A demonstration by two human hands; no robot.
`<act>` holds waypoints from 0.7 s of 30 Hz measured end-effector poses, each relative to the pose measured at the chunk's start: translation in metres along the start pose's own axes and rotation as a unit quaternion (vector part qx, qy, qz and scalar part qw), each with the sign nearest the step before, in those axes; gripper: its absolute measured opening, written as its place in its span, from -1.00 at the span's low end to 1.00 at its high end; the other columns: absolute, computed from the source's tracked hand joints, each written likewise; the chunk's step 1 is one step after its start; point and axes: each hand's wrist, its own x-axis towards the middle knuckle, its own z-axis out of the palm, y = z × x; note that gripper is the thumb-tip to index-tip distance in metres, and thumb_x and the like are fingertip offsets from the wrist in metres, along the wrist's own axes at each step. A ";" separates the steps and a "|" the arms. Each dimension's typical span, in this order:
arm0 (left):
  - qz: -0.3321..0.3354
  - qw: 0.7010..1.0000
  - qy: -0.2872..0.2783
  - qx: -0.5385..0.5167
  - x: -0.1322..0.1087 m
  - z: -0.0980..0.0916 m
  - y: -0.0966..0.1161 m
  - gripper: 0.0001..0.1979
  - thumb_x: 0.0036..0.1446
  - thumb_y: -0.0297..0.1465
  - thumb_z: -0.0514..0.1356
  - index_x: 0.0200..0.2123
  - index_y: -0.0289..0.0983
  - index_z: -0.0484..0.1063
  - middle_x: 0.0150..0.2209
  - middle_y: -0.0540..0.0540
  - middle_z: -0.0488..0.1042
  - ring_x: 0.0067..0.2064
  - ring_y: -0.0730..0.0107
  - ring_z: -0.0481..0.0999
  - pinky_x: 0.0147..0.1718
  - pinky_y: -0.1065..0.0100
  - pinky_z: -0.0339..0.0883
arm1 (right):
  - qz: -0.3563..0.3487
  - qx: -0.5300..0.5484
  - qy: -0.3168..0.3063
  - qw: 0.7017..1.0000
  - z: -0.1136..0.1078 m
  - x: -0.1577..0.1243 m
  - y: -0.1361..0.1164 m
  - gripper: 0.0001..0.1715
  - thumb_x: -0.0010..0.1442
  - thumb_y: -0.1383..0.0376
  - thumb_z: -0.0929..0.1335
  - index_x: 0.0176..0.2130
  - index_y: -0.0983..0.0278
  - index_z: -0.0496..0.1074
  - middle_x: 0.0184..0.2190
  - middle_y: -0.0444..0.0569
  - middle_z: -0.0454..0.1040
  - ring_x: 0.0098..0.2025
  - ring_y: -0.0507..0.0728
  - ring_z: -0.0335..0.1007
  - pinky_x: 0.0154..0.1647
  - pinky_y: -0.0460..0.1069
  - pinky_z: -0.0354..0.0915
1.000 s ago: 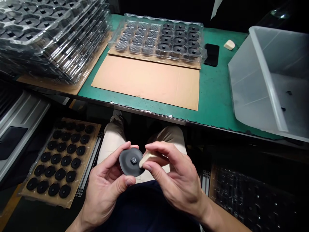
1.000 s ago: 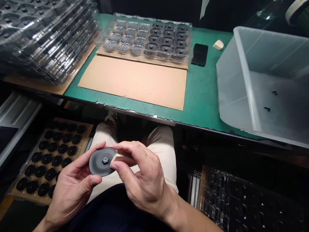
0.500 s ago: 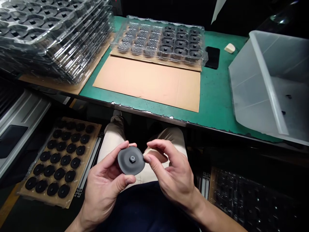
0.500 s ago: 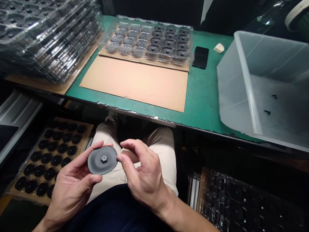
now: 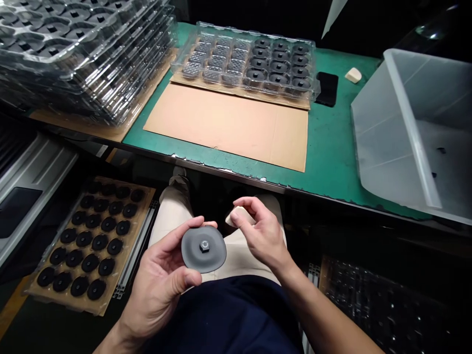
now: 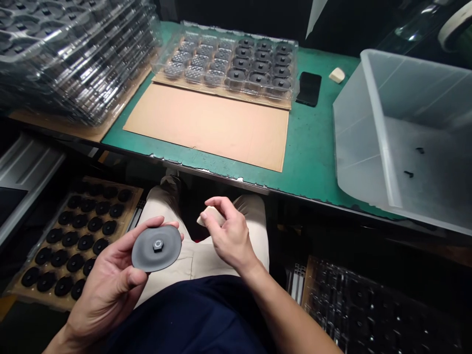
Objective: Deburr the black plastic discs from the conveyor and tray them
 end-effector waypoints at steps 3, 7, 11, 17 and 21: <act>-0.005 1.000 0.006 -0.022 0.003 -0.001 0.002 -0.32 0.03 -0.27 0.52 0.22 -0.22 0.50 0.18 -0.31 0.55 0.26 -0.05 0.49 0.21 0.28 0.39 | 0.136 0.224 -0.038 0.964 -0.001 -0.002 0.009 -0.64 0.33 0.08 0.46 -0.07 0.29 0.43 -0.35 -0.09 0.46 -0.38 0.06 0.41 -0.43 -0.10 0.39; -0.014 1.000 0.014 -0.010 0.005 0.002 0.002 -0.36 0.07 -0.28 0.49 0.21 -0.22 0.50 0.17 -0.29 0.56 0.28 -0.05 0.47 0.27 0.24 0.33 | 0.207 0.338 -0.141 0.907 0.003 -0.020 0.000 -0.49 0.42 -0.06 0.36 -0.29 0.33 0.42 -0.56 -0.13 0.33 -0.58 0.00 0.18 -0.62 -0.16 0.12; -0.044 0.998 0.007 0.047 0.005 0.011 -0.001 -0.37 0.10 -0.32 0.45 0.25 -0.15 0.47 0.27 -0.25 0.48 0.33 -0.06 0.41 0.23 0.25 0.39 | 0.168 0.310 -0.212 0.912 0.007 -0.028 -0.009 -0.39 0.42 -0.15 0.36 -0.29 0.35 0.41 -0.49 -0.14 0.28 -0.49 -0.02 0.13 -0.50 -0.14 0.10; -0.042 0.978 0.025 0.205 0.014 0.022 -0.014 -0.37 0.09 -0.33 0.46 0.24 -0.04 0.45 0.25 -0.11 0.51 0.27 0.09 0.49 0.13 0.42 0.47 | 0.089 0.224 -0.180 0.954 0.008 -0.040 -0.004 -0.38 0.51 -0.13 0.23 -0.32 0.32 0.33 -0.38 -0.11 0.31 -0.37 0.01 0.20 -0.33 -0.10 0.21; -0.045 0.950 0.078 0.298 0.031 0.027 -0.028 -0.49 0.05 -0.28 0.49 0.08 -0.09 0.53 -0.01 -0.02 0.66 0.02 0.30 0.64 0.04 0.58 0.46 | 0.029 0.110 -0.135 0.984 0.002 -0.053 0.001 -0.41 0.51 -0.07 0.21 -0.42 0.25 0.20 -0.51 -0.17 0.21 -0.51 -0.01 0.16 -0.51 -0.11 0.09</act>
